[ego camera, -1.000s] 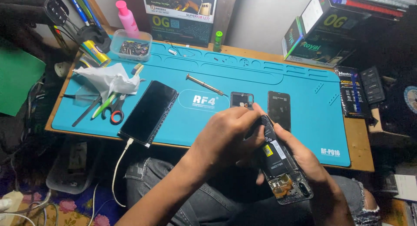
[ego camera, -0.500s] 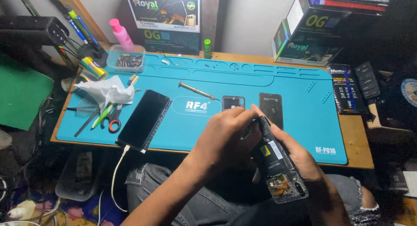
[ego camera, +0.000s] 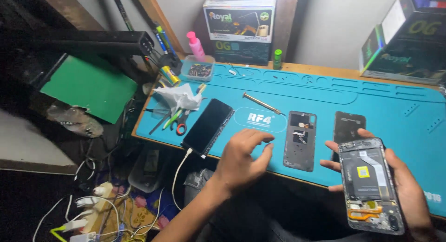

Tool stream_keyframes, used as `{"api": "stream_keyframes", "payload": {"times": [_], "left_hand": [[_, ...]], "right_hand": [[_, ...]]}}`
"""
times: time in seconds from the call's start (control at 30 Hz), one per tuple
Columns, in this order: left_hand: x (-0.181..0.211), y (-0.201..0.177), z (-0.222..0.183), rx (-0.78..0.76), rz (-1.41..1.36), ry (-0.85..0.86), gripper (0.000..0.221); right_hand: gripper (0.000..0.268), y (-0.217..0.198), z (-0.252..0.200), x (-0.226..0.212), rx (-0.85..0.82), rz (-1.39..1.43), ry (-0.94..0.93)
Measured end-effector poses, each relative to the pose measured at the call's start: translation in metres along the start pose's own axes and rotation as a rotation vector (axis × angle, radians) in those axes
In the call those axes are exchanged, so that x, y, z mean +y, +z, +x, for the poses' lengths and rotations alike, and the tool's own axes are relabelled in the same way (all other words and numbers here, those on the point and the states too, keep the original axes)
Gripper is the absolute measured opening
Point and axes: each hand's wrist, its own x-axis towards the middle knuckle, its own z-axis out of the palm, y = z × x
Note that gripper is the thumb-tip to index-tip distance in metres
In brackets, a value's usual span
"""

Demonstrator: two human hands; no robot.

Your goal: Scraping adhesive residue from the edges of a mobile phone frame using a precision tool.

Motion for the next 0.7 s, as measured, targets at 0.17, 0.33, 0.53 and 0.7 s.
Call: {"api": "stream_keyframes", "payload": {"times": [0.17,0.33,0.53,0.7], "left_hand": [[-0.048,-0.063,-0.018,0.266,0.245,-0.116,0.012],[-0.12,-0.13,-0.044,0.334,0.504,-0.295,0.011],[-0.201,-0.162,-0.072,0.361,0.576,-0.321,0.006],[-0.225,-0.163,-0.073,0.284,0.49,-0.271,0.018]], "right_hand": [[0.047,-0.003,0.008,-0.003,-0.119,0.149,0.048],[0.054,-0.006,0.02,0.005,-0.188,0.207,0.098],[0.06,-0.002,0.04,0.024,-0.161,0.203,0.155],[0.053,0.012,0.055,0.041,-0.226,0.331,0.205]]}}
